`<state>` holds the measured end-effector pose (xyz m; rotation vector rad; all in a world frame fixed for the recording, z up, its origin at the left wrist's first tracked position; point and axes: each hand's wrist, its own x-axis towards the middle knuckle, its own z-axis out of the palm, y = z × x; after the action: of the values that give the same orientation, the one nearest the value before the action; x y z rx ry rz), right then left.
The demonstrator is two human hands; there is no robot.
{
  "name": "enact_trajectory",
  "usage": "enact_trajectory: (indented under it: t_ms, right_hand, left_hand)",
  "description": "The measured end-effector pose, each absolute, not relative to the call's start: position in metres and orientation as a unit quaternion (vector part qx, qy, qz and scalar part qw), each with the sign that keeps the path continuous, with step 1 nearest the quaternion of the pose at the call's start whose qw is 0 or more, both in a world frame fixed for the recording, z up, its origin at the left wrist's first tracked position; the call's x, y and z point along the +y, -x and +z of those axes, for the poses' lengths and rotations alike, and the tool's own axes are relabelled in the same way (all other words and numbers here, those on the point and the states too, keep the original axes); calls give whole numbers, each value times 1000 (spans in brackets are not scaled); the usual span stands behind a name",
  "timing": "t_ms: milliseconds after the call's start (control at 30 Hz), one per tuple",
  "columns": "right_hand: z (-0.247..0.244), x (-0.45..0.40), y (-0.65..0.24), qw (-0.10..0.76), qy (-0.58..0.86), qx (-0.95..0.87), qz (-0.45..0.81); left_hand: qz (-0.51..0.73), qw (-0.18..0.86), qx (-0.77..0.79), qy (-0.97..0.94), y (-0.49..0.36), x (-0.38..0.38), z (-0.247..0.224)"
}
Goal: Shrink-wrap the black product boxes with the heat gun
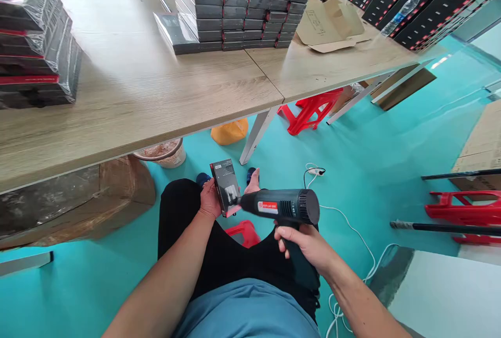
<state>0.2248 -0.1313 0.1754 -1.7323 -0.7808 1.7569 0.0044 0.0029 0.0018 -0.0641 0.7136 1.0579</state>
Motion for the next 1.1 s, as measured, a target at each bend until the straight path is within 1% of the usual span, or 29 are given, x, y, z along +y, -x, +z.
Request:
enact_trajectory:
  t_ms: [100, 233, 267, 367, 433, 533, 600, 667, 733, 833, 933, 1033, 1100]
  right_hand:
    - [174, -133, -224, 240, 597, -311, 700]
    - [170, -132, -230, 273, 678, -309, 609]
    - [170, -131, -231, 278, 682, -300, 606]
    - [175, -132, -225, 252, 618, -293, 685]
    - [178, -132, -220, 246, 594, -302, 704]
    - [173, -128, -220, 282, 653, -300, 636]
    - [166, -127, -228, 316, 681, -264, 606]
    - [161, -129, -239, 351, 672, -212, 616]
    - [159, -134, -246, 377, 655, -173, 632]
    - [162, -144, -244, 392, 629, -166, 651]
    - [166, -146, -235, 398, 591, -194, 674]
    - [166, -141, -230, 408, 597, -227, 652]
    - [165, -137, -230, 396, 617, -247, 634]
  left_hand:
    - [495, 803, 331, -2, -3, 3, 2]
    - [503, 800, 327, 1, -1, 3, 1]
    - [503, 798, 331, 5, -1, 3, 1]
    - [506, 791, 344, 4, -2, 5, 1]
    - [510, 791, 338, -4, -4, 5, 3]
    - [510, 797, 325, 0, -4, 5, 5]
    - [490, 803, 338, 19, -3, 5, 3]
    - [478, 797, 364, 53, -1, 7, -2]
    - [491, 772, 391, 97, -1, 10, -8]
    - [507, 734, 424, 154, -2, 15, -13]
    - [488, 730, 446, 172, -5, 18, -11]
    - [483, 727, 459, 167, -6, 18, -7]
    - [484, 725, 460, 169, -5, 17, -6]
